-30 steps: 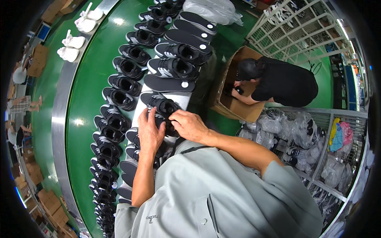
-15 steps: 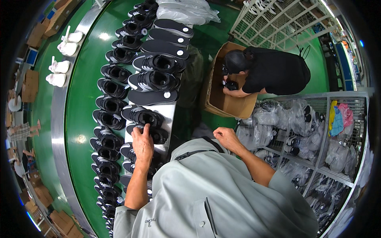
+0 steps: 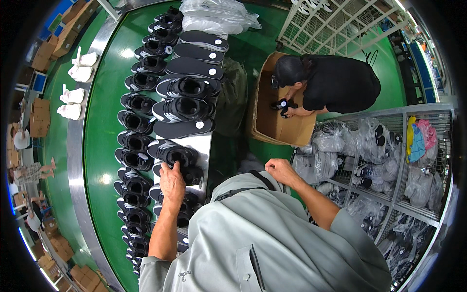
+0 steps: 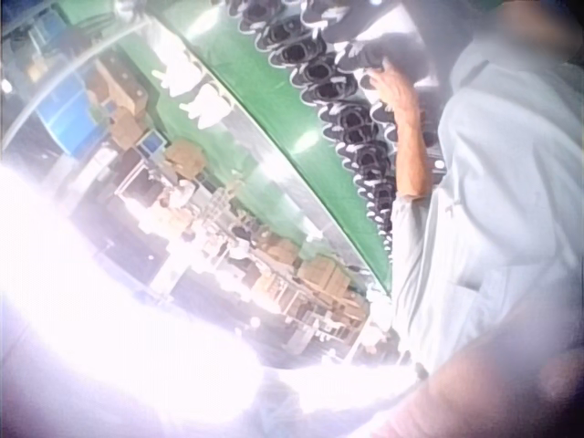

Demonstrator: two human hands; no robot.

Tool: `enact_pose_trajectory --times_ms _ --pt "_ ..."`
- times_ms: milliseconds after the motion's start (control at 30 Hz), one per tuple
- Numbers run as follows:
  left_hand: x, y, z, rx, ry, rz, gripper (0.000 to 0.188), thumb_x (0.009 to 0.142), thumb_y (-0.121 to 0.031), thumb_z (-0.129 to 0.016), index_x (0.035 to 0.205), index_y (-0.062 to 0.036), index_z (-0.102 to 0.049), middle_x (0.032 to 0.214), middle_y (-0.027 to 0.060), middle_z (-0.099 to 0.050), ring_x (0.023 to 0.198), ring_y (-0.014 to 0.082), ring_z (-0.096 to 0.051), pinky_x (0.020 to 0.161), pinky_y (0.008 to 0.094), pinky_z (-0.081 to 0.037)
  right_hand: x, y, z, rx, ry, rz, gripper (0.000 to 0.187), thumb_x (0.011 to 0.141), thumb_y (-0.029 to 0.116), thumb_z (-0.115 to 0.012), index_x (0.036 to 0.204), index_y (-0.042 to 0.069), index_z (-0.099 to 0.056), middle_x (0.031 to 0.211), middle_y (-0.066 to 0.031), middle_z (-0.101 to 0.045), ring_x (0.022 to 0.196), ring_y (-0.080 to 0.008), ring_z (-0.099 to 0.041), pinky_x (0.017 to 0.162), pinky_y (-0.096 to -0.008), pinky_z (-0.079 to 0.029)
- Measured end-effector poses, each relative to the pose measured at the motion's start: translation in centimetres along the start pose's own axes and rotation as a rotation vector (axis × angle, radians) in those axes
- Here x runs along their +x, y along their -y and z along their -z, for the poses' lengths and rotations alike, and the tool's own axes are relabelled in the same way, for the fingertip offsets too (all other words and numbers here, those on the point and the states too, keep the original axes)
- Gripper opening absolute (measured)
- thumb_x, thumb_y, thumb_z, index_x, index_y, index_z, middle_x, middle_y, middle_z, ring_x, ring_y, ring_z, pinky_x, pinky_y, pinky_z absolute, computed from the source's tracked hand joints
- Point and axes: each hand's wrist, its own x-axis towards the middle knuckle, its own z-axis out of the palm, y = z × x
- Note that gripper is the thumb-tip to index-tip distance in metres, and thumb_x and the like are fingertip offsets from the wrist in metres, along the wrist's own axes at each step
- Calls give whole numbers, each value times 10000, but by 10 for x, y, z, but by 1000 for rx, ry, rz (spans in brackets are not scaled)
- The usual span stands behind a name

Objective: The person picks up shoes from a box one at a time, inserts an insole into each shoe by hand, and places the finished shoes back onto a conveyor belt.

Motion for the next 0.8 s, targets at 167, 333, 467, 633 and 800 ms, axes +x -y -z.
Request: enact_pose_trajectory --times_ms 167,333,467,633,800 --pt "-1 -1 5 -6 -79 -36 406 852 -26 -611 1244 -117 -662 1101 225 -532 968 380 -599 770 433 -564 3 -21 -2 -29 -20 17 186 876 181 -645 957 29 -715 919 -192 -721 880 -365 -690 785 -441 -544" --pt "-2 4 4 -25 -76 -50 382 841 -50 -658 1219 -105 -670 1100 221 -525 963 384 -603 760 436 -569 10 -25 7 14 -216 24 149 874 147 -652 945 23 -696 936 -184 -706 888 -368 -679 788 -449 -536" --pt "-5 5 7 5 -32 -32 457 833 -78 -702 1283 -108 -626 1155 223 -522 1013 384 -594 769 440 -575 23 -9 66 -182 -596 199 134 891 96 -639 1009 40 -666 944 -182 -659 908 -381 -640 796 -463 -520" --pt "-13 -37 71 -52 -115 -124 517 792 -180 -774 1272 -70 -617 1078 155 -610 1021 360 -581 828 458 -516 59 -5 175 -487 -800 259 194 859 59 -620 1048 50 -659 1059 -159 -648 1031 -365 -594 882 -453 -495" --pt "8 -69 76 -368 -9 -348 410 797 -119 -752 1191 -47 -664 1016 186 -636 969 388 -615 839 457 -516 99 12 244 -754 -601 340 531 709 33 -739 1229 40 -631 1253 -92 -614 1097 -327 -566 934 -397 -497"
